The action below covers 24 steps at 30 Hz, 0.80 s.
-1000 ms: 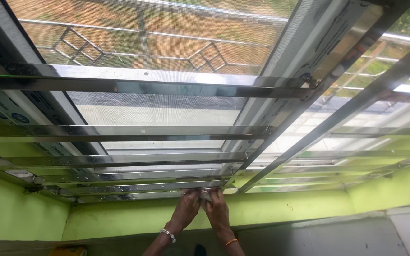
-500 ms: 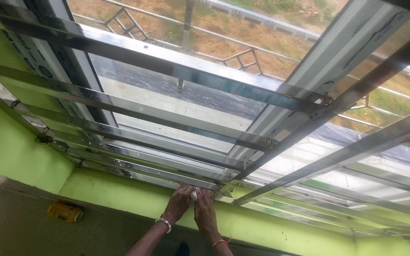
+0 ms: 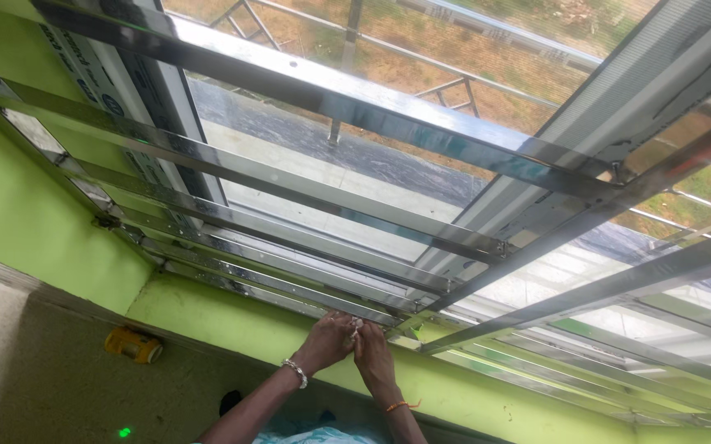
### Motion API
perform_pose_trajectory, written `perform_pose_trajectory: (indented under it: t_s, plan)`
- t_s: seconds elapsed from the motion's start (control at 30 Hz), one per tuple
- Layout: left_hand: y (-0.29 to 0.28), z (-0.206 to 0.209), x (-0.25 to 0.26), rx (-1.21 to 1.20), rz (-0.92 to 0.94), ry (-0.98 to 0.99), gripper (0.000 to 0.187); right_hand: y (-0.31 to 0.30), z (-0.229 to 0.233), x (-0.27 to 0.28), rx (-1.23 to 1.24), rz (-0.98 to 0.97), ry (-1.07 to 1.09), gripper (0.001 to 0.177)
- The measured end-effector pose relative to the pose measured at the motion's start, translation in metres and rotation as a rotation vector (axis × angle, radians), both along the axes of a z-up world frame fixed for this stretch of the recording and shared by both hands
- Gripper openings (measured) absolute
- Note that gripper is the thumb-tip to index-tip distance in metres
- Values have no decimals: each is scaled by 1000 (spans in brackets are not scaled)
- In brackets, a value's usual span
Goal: The person wipes the metal bars of a window grill by hand using a cloth.
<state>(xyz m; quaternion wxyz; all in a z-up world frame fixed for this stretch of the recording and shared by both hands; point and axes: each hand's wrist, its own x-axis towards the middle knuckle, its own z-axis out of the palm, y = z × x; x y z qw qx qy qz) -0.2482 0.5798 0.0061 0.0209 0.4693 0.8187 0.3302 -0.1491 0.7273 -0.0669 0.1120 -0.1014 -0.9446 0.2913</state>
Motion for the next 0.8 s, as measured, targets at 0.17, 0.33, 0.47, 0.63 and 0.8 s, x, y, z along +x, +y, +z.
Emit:
perform_pose_trajectory:
  t_s: [0.17,0.33,0.47,0.63,0.8]
  plan:
    - [0,-19,-7,-23,-19,32,14,0,-23,-12,205,13,53,43]
    - [-11,-33,-36,-157,-79,51,8,-29,-2,-38,212,-132,-150,28]
    - [-46,-43,-64,-187,-111,-97,9,-70,28,-54,100,-120,-74,27]
    - [-132,-49,-113,-148,-94,61,14,-146,40,-101,-23,-11,-94,33]
    - [-223,-36,-158,-96,64,139,13,-224,25,-169,5,189,-162,35]
